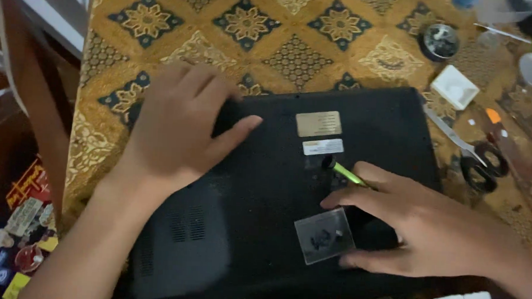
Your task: Removing screws from the back panel of a laptop using a precision screwdriver and organizing them in a small container.
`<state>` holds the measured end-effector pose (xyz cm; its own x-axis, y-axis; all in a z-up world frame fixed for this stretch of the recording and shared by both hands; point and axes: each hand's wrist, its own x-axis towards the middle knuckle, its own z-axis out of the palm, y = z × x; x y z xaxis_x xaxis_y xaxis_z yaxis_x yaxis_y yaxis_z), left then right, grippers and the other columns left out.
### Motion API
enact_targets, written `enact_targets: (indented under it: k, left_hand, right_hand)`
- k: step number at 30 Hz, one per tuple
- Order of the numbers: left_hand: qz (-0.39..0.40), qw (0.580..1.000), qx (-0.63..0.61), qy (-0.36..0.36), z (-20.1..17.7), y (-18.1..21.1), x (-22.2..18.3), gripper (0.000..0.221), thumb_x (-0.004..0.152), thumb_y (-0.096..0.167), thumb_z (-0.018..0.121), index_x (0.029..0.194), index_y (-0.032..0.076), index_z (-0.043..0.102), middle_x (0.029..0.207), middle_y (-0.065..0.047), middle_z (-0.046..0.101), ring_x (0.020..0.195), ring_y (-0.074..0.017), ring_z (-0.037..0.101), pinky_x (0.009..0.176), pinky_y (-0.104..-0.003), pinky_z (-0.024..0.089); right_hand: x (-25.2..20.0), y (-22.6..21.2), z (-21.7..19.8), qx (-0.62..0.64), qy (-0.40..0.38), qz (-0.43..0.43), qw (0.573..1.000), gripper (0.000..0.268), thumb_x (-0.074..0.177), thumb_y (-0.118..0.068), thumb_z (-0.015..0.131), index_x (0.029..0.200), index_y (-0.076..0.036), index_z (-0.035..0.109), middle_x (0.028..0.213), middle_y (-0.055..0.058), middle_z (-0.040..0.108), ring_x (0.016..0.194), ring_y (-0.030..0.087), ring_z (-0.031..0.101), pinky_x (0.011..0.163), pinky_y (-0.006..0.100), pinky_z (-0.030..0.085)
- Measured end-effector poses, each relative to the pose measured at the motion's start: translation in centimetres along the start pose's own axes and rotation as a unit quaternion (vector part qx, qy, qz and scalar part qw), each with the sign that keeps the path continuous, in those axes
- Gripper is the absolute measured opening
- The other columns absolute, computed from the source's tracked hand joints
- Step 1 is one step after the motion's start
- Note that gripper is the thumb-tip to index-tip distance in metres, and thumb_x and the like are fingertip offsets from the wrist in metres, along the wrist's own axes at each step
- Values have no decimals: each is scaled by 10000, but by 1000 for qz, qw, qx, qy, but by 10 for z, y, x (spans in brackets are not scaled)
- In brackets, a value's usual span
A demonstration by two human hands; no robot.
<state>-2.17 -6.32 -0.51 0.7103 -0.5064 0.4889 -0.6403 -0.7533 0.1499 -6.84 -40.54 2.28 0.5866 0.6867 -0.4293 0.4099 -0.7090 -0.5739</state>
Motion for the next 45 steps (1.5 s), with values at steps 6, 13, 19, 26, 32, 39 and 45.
enact_targets:
  k: [6, 13, 19, 26, 32, 39, 45]
  left_hand:
    - [25, 1000, -13, -2, 7, -5, -1, 318, 1035, 347, 789, 1042, 45, 693, 999, -132, 664, 921, -329, 611, 855, -424, 495]
    - [13, 1000, -24, -7, 8, -13, 1, 247, 1063, 274, 758, 1065, 35, 699, 975, -141, 681, 895, -340, 622, 814, -437, 523]
    - [7, 999, -38, -4, 5, -12, 0, 225, 1081, 247, 727, 1072, 23, 702, 992, -152, 685, 931, -365, 624, 827, -464, 526]
    - [1, 998, -60, -1, 3, -14, -1, 184, 1077, 197, 726, 1058, 16, 700, 973, -147, 679, 902, -353, 609, 807, -448, 517]
    - [-1, 997, -71, 4, 1, -20, -3, 191, 1086, 172, 732, 992, 7, 712, 906, -148, 687, 859, -350, 642, 729, -429, 541]
    - [11, 998, -60, 18, 2, -21, -3, 208, 1091, 175, 748, 966, 18, 692, 894, -135, 677, 844, -329, 631, 734, -416, 535]
    - [12, 998, -62, 12, 2, -21, -3, 216, 1098, 185, 731, 978, 10, 689, 893, -144, 675, 826, -334, 629, 728, -421, 530]
  right_hand:
    - [3, 16, -14, 62, 58, 40, 996, 745, 910, -632, 287, 1504, -324, 615, 890, 18, 623, 748, 141, 647, 656, 340, 548]
    - [12, 11, 8, 214, 307, -139, 917, 296, 1010, -94, 516, 1304, -106, 489, 967, 121, 723, 861, 207, 782, 709, 309, 698]
    - [4, 1, 28, 325, 246, -183, 894, 895, 949, -61, 621, 1531, -474, 82, 1153, 212, 697, 1071, 452, 838, 892, 606, 863]
    - [7, 3, 38, 349, 209, -212, 889, 703, 986, -69, 643, 1518, -242, 217, 1190, 143, 707, 1094, 345, 816, 981, 532, 817]
    - [8, 3, 40, 323, 226, -211, 894, 725, 997, -85, 617, 1550, -239, 174, 1108, 110, 726, 1032, 323, 806, 941, 513, 790]
    - [10, 4, 43, 294, 231, -210, 903, 737, 988, -111, 636, 1552, -232, 177, 1121, 93, 726, 1042, 303, 810, 947, 498, 789]
    - [10, 5, 41, 300, 220, -224, 901, 747, 981, -70, 639, 1548, -228, 180, 1113, 112, 718, 1036, 304, 810, 937, 493, 803]
